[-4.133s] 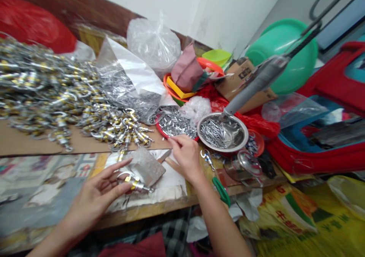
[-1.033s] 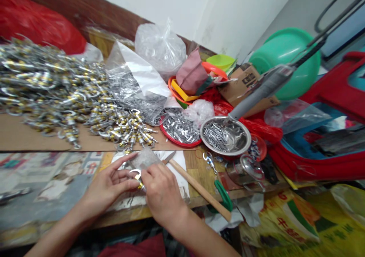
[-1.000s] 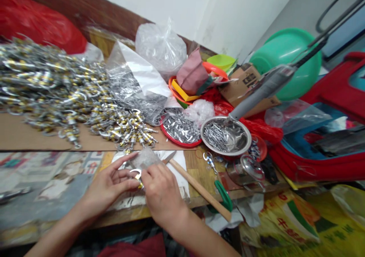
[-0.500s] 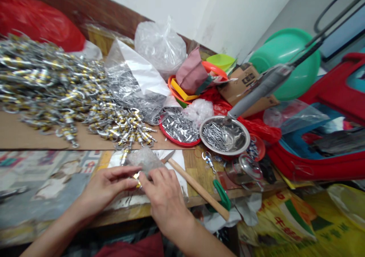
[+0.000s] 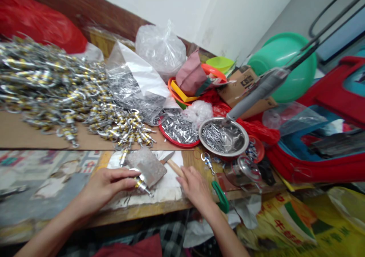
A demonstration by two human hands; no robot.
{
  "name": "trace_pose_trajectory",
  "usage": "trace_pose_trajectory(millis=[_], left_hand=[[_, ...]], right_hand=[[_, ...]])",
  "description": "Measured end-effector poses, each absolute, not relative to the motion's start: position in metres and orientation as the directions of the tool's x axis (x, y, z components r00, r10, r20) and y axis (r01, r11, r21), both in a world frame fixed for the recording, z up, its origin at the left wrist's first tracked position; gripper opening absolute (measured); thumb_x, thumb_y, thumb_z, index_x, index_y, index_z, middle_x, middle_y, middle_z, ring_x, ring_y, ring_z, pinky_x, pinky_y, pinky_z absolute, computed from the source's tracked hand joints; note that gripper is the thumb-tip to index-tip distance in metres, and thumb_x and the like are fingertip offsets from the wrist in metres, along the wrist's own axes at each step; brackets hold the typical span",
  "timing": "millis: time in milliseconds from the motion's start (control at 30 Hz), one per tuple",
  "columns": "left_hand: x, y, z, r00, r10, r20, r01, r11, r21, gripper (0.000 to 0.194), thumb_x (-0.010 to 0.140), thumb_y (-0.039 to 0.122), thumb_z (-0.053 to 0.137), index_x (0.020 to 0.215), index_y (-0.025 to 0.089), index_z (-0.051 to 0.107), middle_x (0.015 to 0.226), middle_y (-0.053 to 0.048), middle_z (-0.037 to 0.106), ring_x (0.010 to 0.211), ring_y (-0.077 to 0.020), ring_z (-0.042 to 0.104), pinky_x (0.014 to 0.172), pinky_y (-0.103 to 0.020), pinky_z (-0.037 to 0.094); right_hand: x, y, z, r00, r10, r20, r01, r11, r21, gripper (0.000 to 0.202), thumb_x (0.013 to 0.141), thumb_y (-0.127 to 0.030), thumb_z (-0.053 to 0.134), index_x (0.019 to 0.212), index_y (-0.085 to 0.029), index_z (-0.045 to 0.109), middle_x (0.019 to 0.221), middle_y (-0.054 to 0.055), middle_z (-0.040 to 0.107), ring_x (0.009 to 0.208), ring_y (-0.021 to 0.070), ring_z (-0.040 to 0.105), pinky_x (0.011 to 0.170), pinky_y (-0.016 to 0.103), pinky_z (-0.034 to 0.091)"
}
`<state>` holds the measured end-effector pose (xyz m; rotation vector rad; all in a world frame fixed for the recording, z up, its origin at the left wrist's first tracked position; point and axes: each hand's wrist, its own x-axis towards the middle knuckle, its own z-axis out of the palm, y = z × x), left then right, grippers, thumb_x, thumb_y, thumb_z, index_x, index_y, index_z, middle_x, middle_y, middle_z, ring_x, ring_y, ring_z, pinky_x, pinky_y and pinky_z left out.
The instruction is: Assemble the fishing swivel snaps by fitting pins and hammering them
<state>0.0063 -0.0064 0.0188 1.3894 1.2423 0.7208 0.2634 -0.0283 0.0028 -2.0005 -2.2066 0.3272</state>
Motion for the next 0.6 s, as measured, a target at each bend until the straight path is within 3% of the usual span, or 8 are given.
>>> trace_pose_trajectory(millis=[200, 367, 500, 600], left_hand=[[0.006, -0.006, 0.019, 0.256, 0.945, -0.203, 0.27, 0.132, 0.954, 0.017, 0.062, 0.024, 0.065, 0.077, 0.024, 0.074, 0.078, 0.0, 0.075, 0.076, -0.0213, 0.066, 0.074, -0.027, 0.048], [0.008, -0.006, 0.017, 0.25, 0.938, -0.24, 0.209, 0.19, 0.959, 0.02, 0.061, 0.023, 0.066, 0.08, 0.023, 0.073, 0.078, 0.0, 0.075, 0.074, -0.0209, 0.066, 0.071, -0.027, 0.049], [0.01, -0.008, 0.013, 0.241, 0.917, -0.317, 0.022, 0.321, 0.947, 0.043, 0.059, 0.023, 0.068, 0.102, 0.019, 0.065, 0.08, -0.002, 0.073, 0.07, -0.0183, 0.065, 0.067, -0.027, 0.05], [0.012, -0.008, 0.013, 0.245, 0.902, -0.355, -0.114, 0.391, 0.913, 0.066, 0.056, 0.02, 0.07, 0.119, 0.016, 0.052, 0.071, 0.0, 0.07, 0.064, -0.0159, 0.063, 0.063, -0.027, 0.05]], right_hand=[[0.252, -0.045, 0.021, -0.064, 0.993, 0.098, 0.905, 0.099, -0.414, 0.02, 0.084, -0.024, 0.045, 0.102, -0.017, 0.048, 0.092, 0.007, 0.06, 0.079, 0.019, 0.061, 0.069, 0.03, 0.048], [0.236, -0.064, 0.042, -0.294, 0.919, 0.263, 0.801, 0.387, -0.456, 0.038, 0.086, -0.016, 0.043, 0.123, -0.025, 0.04, 0.111, 0.004, 0.058, 0.098, 0.016, 0.057, 0.081, 0.025, 0.046], [0.229, -0.072, 0.046, -0.413, 0.872, 0.262, 0.763, 0.488, -0.424, 0.049, 0.085, -0.008, 0.041, 0.13, -0.027, 0.035, 0.107, 0.005, 0.059, 0.09, 0.015, 0.059, 0.078, 0.025, 0.048], [0.227, -0.072, 0.047, -0.392, 0.822, 0.412, 0.743, 0.547, -0.385, 0.056, 0.082, -0.002, 0.042, 0.131, -0.027, 0.034, 0.106, 0.007, 0.058, 0.091, 0.0157, 0.058, 0.075, 0.026, 0.048]])
